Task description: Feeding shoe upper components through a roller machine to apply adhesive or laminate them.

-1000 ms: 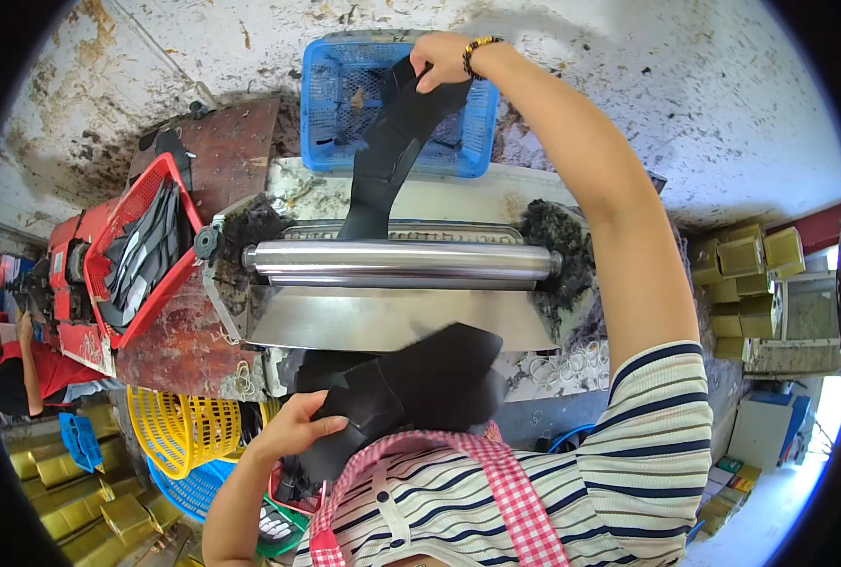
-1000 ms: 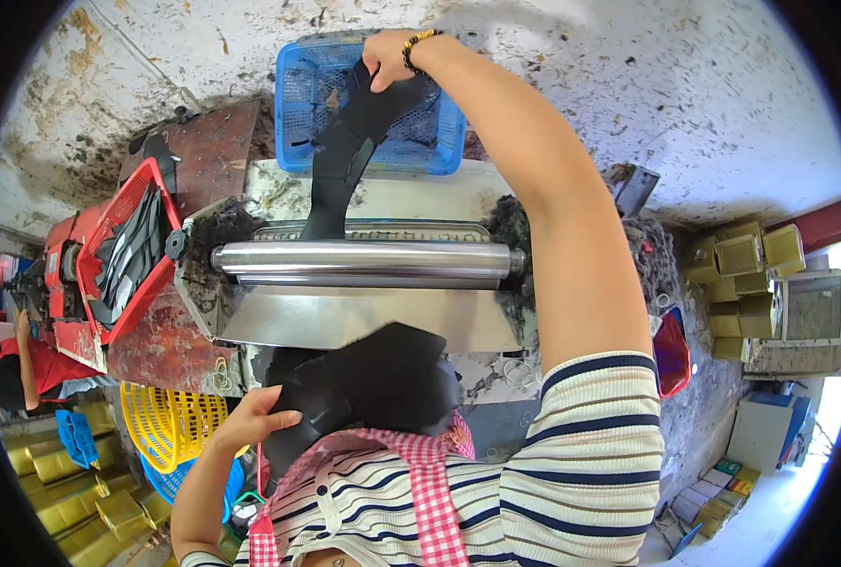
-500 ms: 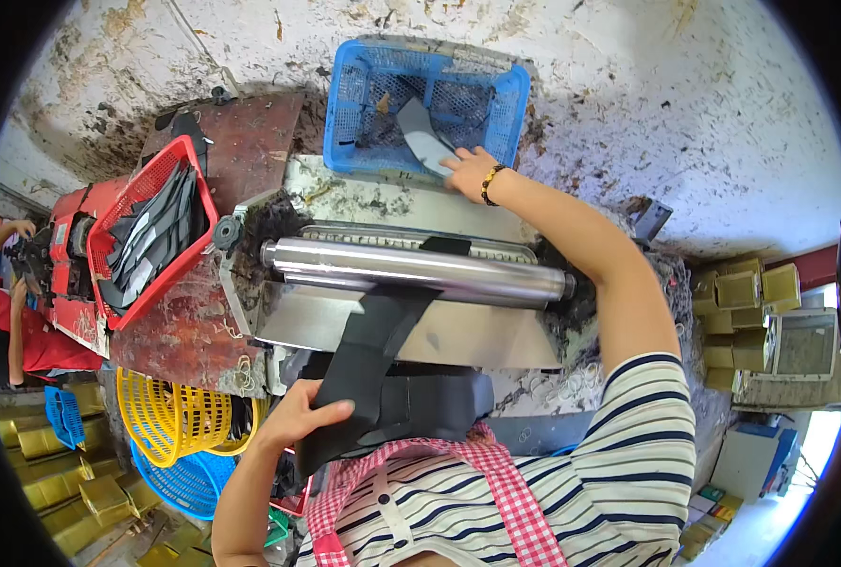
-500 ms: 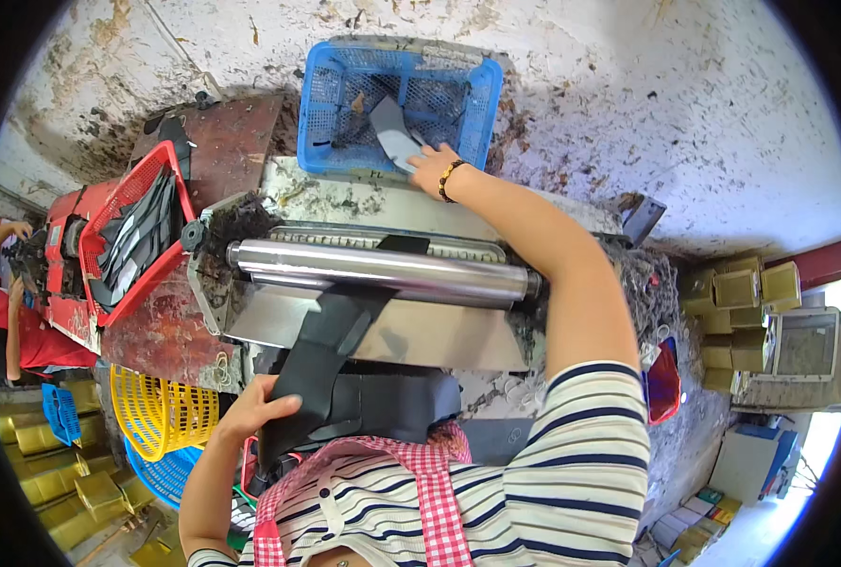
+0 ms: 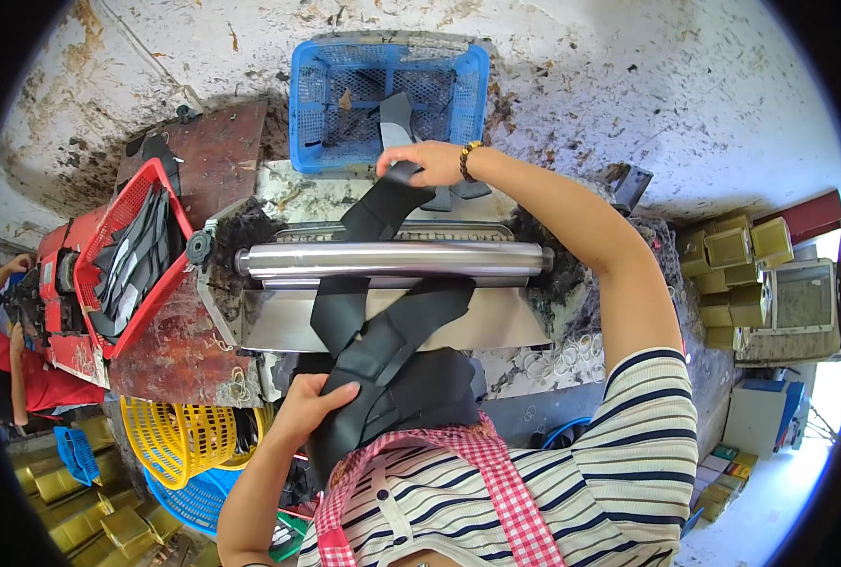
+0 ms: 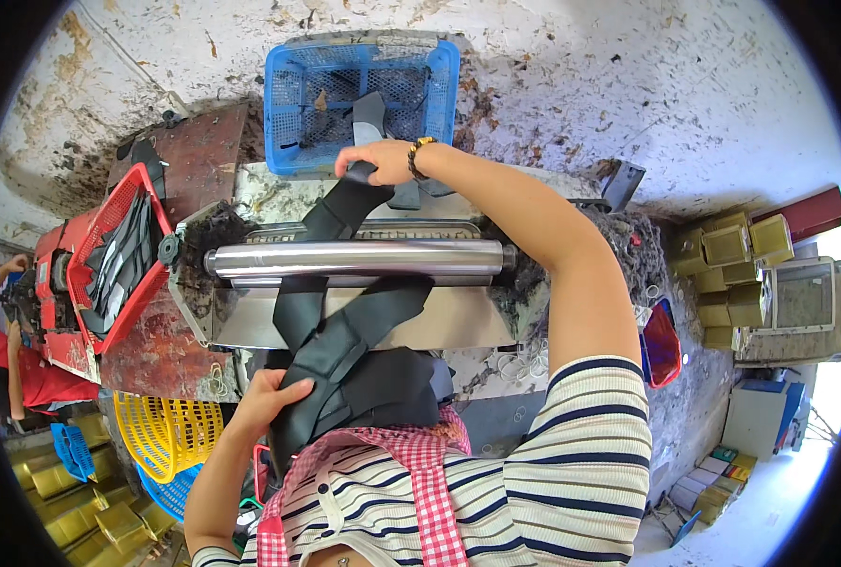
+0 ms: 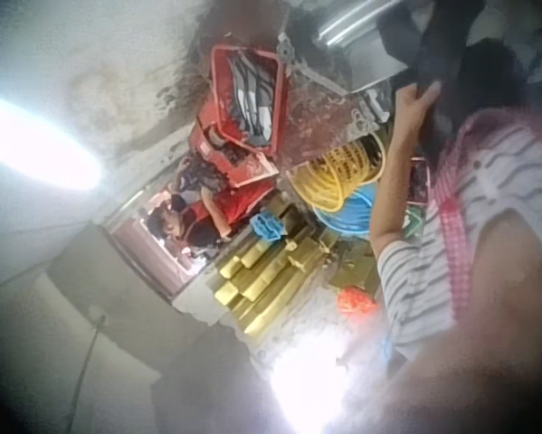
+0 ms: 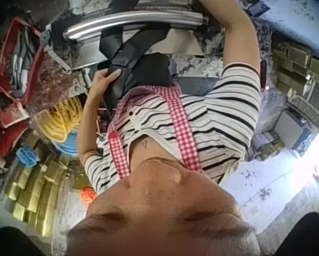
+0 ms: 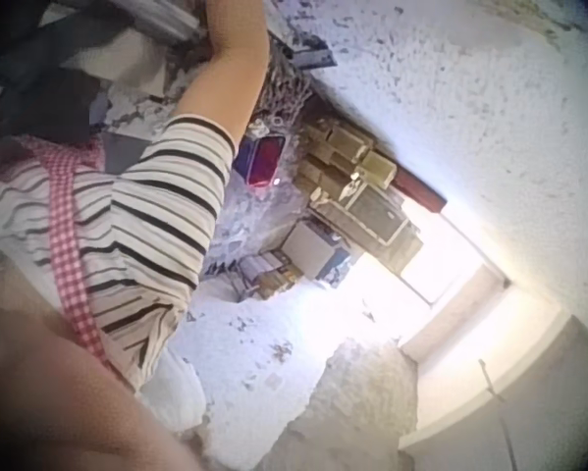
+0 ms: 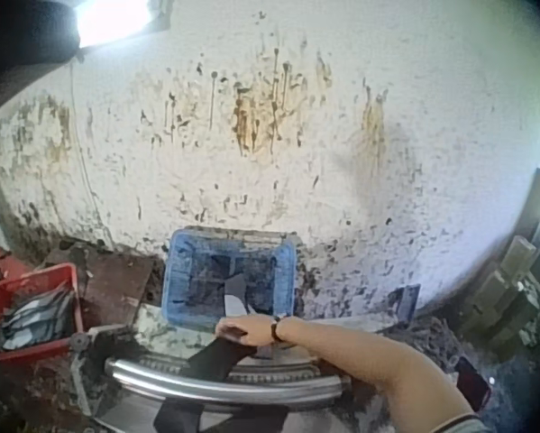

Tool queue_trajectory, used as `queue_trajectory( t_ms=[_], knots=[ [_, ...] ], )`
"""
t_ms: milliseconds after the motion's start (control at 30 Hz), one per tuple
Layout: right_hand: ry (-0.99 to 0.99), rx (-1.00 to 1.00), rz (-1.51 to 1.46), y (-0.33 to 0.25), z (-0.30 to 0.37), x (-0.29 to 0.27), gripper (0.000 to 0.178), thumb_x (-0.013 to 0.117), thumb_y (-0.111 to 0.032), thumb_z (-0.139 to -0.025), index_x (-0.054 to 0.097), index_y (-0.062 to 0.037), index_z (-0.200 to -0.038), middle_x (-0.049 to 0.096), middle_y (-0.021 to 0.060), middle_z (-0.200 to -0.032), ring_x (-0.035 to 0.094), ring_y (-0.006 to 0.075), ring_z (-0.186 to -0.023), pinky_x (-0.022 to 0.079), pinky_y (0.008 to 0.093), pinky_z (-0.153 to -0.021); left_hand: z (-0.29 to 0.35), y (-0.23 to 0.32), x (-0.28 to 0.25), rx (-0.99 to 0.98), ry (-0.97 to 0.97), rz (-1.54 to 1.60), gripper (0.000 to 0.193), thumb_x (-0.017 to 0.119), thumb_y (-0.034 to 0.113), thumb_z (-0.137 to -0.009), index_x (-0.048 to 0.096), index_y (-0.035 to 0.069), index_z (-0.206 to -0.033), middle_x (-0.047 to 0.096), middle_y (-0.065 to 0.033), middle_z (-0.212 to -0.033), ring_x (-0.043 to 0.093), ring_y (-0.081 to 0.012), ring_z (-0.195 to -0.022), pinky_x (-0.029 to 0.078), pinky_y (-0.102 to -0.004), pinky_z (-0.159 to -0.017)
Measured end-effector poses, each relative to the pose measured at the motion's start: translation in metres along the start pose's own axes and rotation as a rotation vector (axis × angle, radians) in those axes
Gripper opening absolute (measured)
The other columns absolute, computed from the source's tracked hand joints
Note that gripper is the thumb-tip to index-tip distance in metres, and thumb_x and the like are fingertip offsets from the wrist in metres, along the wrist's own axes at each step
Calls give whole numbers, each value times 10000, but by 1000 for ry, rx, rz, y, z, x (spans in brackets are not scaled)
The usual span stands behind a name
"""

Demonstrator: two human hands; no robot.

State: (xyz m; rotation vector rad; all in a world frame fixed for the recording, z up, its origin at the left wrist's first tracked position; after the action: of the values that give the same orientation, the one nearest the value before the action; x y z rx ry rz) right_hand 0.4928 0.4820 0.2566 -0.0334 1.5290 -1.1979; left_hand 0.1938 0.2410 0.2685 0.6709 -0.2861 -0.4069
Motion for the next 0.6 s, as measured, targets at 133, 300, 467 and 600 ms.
queue_trajectory(
  t_ms=[133, 300, 467, 600],
  knots=[
    [-224, 210, 326, -14, 6, 16, 258, 455, -230, -785, 650, -140, -927, 540, 157, -1063, 513, 321, -970, 404, 386, -830, -7, 5, -9, 22, 57, -121, 340, 666, 271, -781, 625, -45, -902, 632, -26, -775, 567, -86, -665, 462, -221, -626],
    [-221, 354, 303, -6, 28, 31, 389, 528, -440, -782, 655, -108, -938, 490, 231, -1108, 478, 333, -1033, 373, 358, -883, 36, 8, -20, 149, -259, -1, 352, 729, 97, -703, 595, -20, -1007, 631, -23, -909, 561, -77, -809, 452, -238, -763],
    [-95, 92, 310, -17, 25, 1, 337, 724, -344, -590, 642, -45, -722, 614, 123, -764, 561, 284, -864, 451, 382, -699, 26, 10, 2, 46, -234, -64, 233, 705, 130, -746, 633, -21, -907, 639, -17, -822, 565, -67, -702, 464, -214, -663],
    [-26, 94, 284, -24, 25, -10, 201, 625, -161, -700, 589, -98, -888, 585, 140, -834, 548, 303, -861, 428, 394, -685, -7, 11, 8, -32, -103, -139, 219, 695, 201, -762, 652, -1, -835, 632, -8, -726, 557, -62, -614, 459, -223, -587]
  ],
)
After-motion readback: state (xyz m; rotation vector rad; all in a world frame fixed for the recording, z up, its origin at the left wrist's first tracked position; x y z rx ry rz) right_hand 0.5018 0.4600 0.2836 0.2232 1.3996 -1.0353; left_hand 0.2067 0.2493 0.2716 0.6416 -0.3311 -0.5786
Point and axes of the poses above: each hand's wrist, its own z-axis away from the middle knuckle, its own x-axis out of the palm, y = z × x, the point moved 3 cm from there along -z, towards the middle knuckle
